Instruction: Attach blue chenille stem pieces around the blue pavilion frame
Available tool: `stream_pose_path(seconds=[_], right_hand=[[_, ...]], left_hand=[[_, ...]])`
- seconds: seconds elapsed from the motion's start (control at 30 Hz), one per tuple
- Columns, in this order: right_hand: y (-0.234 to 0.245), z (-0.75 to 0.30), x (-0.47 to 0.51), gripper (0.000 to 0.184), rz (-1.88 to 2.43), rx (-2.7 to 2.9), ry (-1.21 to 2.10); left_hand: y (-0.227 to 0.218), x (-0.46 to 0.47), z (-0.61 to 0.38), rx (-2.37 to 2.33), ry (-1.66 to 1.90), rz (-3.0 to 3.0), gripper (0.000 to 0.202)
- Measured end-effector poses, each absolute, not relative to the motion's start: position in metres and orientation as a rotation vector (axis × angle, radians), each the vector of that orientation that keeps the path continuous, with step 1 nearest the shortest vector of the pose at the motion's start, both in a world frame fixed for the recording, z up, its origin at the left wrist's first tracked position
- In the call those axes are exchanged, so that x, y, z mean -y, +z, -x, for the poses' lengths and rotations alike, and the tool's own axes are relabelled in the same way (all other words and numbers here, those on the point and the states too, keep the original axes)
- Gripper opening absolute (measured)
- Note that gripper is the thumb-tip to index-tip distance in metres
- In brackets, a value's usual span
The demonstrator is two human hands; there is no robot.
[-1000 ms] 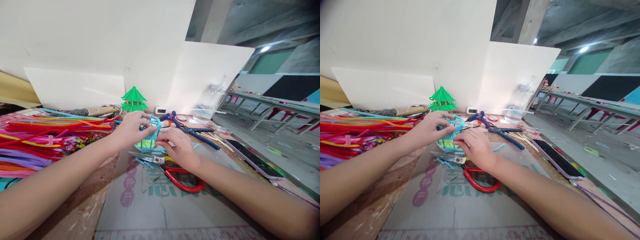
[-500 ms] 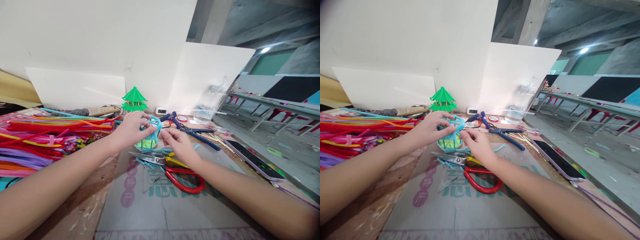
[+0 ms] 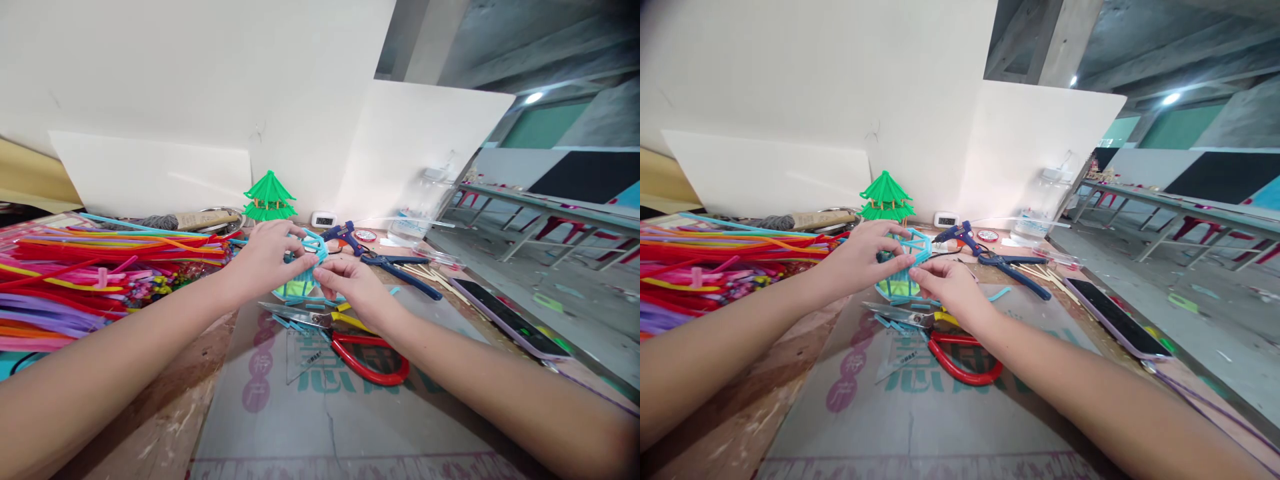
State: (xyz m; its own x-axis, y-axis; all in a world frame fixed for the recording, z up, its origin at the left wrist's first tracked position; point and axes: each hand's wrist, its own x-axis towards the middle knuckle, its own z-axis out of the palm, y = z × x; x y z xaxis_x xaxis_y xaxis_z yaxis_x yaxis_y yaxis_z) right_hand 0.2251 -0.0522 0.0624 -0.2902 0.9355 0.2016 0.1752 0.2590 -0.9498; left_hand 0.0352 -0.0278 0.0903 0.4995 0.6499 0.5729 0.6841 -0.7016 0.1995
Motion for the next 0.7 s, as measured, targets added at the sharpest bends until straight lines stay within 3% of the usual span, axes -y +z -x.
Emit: stream_pose_path(seconds=[0.4, 0.7], right_hand=[[0.0642, -0.2241, 0.0529, 0.029, 0.988, 1.663, 1.153], [0.0623, -0.2240, 0.0533, 0.033, 0.984, 1.707, 1.110]], left_hand=[[0.0904, 0.0272, -0.0352, 1.214, -0.973, 2.677, 0.031], [0.0901, 0.0276, -0.0359, 1.200, -0.975, 2.675, 0.031]])
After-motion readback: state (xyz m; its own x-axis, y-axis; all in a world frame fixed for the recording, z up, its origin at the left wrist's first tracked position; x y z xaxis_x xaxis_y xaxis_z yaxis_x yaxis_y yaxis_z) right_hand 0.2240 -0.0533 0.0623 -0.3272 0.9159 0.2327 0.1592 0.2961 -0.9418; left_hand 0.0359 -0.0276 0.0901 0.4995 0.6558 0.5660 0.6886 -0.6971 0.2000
